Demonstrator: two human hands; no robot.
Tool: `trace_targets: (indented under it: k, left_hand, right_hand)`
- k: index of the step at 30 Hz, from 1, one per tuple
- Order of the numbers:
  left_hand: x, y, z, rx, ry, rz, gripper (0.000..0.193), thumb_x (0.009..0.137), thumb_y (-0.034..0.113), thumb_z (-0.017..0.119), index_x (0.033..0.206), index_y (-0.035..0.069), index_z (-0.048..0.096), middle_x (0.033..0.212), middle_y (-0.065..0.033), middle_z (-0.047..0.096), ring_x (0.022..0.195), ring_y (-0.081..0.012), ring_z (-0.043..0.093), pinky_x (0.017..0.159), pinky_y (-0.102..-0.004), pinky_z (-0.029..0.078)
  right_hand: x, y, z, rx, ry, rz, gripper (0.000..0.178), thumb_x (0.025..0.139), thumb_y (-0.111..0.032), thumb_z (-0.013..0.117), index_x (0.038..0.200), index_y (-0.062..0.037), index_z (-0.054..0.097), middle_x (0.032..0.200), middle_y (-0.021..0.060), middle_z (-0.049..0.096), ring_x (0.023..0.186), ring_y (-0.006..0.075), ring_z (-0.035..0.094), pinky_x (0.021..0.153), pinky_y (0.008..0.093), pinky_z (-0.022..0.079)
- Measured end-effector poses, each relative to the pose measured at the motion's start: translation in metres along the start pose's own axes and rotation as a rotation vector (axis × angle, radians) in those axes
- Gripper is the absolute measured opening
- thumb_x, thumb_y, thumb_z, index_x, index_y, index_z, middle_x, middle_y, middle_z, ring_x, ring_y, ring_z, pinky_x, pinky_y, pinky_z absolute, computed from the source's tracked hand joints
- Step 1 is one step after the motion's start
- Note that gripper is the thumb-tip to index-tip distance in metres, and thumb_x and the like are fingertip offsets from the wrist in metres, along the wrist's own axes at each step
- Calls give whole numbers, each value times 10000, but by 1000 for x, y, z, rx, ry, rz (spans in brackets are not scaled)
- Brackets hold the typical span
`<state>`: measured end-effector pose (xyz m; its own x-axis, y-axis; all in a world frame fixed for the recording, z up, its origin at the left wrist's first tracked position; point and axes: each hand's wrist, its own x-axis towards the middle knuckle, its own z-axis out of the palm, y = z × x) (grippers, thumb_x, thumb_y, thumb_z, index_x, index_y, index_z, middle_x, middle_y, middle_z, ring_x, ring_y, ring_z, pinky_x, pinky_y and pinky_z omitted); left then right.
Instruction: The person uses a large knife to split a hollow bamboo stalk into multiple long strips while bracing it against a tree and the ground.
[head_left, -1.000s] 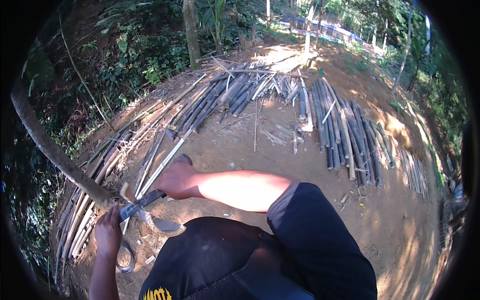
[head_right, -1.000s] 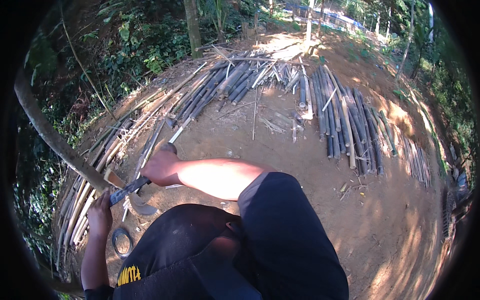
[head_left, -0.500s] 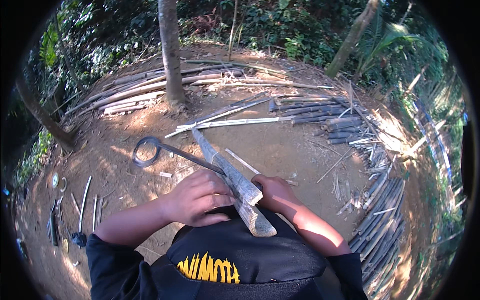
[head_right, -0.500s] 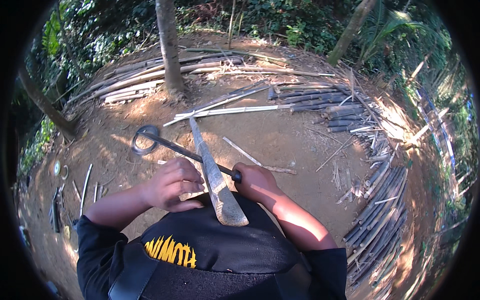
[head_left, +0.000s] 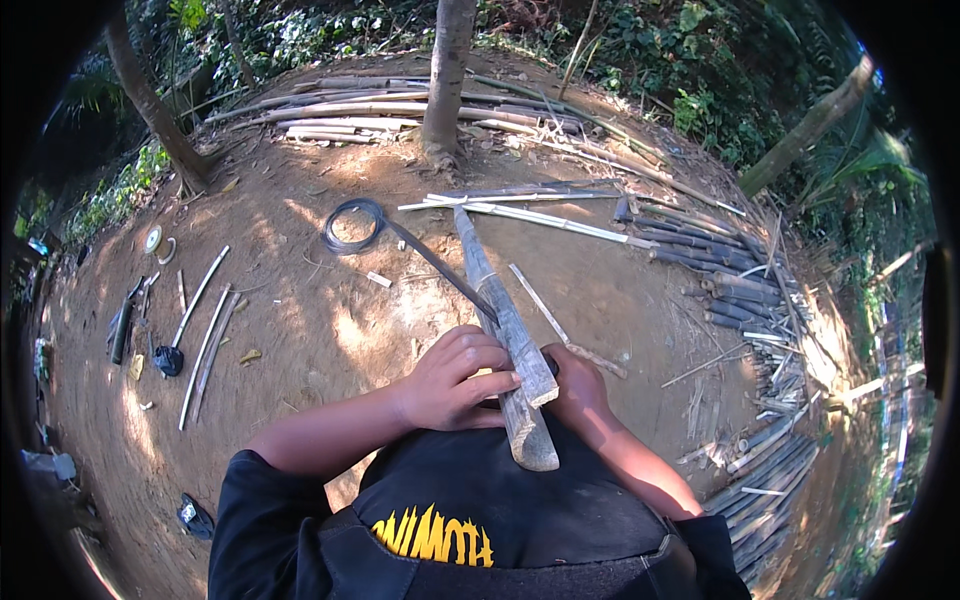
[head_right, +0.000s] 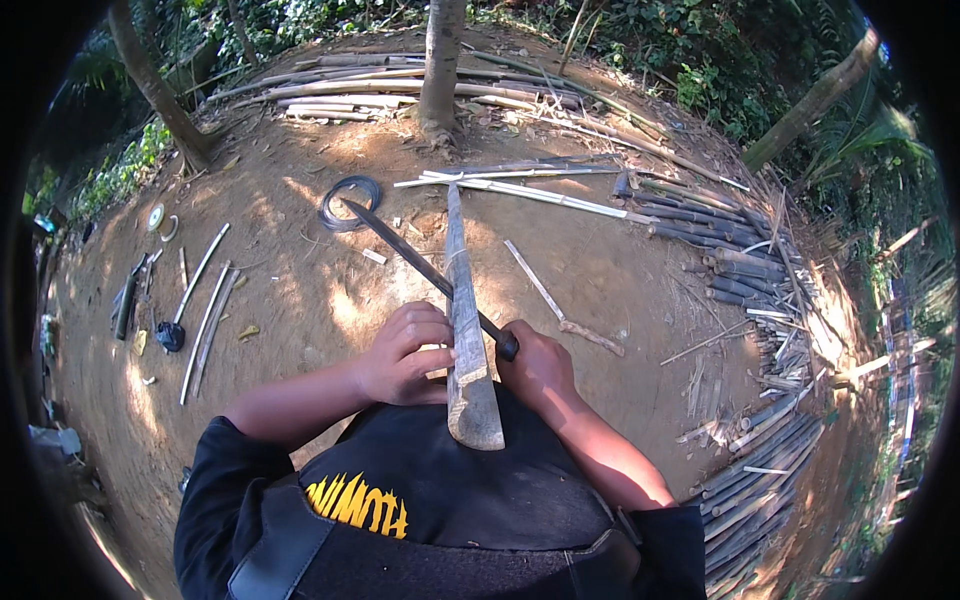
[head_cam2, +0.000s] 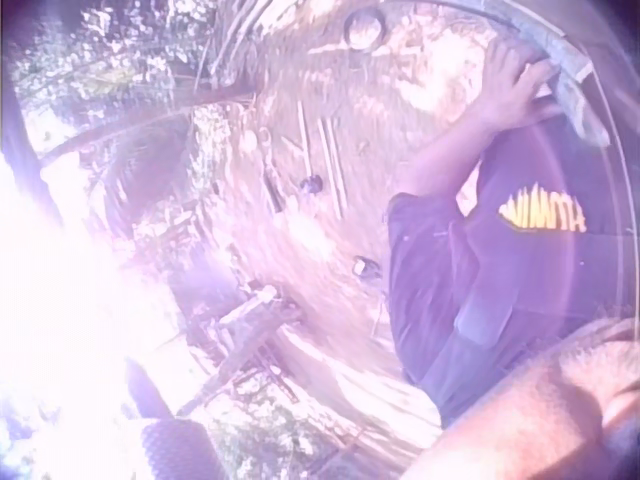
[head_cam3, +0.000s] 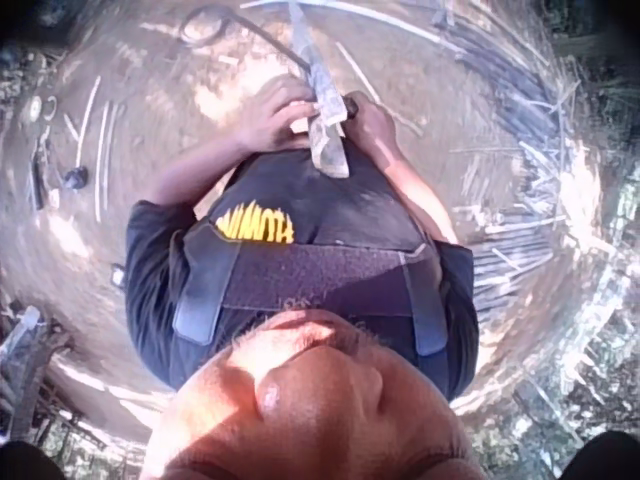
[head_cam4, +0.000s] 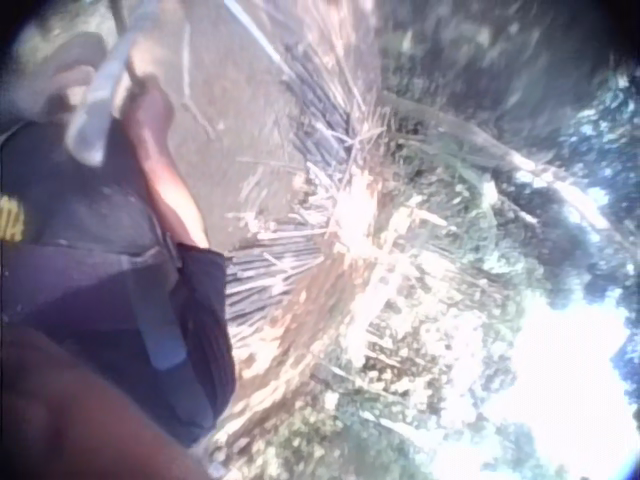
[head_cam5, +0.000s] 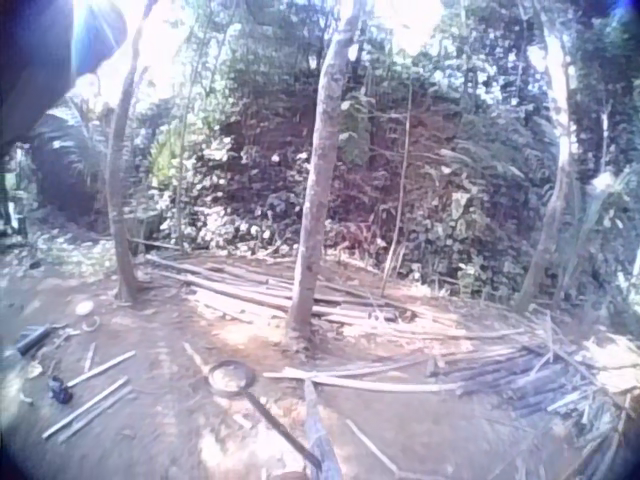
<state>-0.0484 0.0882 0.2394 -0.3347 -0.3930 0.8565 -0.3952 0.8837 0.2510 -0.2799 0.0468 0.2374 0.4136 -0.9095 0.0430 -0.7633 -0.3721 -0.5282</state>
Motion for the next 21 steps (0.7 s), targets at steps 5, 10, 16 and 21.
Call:
trace_targets:
  k: [5, 10, 16, 21]
  left_hand:
    - [-8, 6, 19, 78, 182, -31, 876, 588, 372, 917, 1305, 107, 489, 1121, -129, 524, 1007, -348, 573, 871, -496, 469]
    - [-2, 4, 32, 66, 335, -116, 919, 575, 378, 955, 1293, 106, 451, 1114, -140, 497, 1008, -334, 544, 847, -463, 457]
    - [16, -27, -11, 174, 306, -123, 1050, 509, 393, 997, 1318, 111, 390, 1149, -155, 465, 1039, -305, 510, 869, -436, 445]
    - [18, -55, -47, 292, 204, -239, 1092, 502, 477, 971, 1365, 134, 397, 1245, -139, 469, 1161, -300, 485, 991, -448, 406]
  right_hand:
    - [10, -6, 1, -60, -3, -27, 159, 879, -194, 655, 1017, -117, 664, 821, 199, 706, 822, 414, 690, 723, 513, 541]
    - [22, -26, -12, -76, -24, 9, 158, 876, -207, 677, 1003, -117, 650, 837, 185, 707, 842, 415, 682, 751, 512, 525]
    - [52, -47, -24, 195, -216, -56, 256, 833, -185, 686, 1063, -96, 617, 874, 185, 680, 876, 400, 667, 752, 486, 507]
    - [77, -29, -8, 221, -217, -221, 323, 832, -169, 629, 1124, -57, 549, 897, 209, 661, 879, 424, 654, 755, 511, 495]
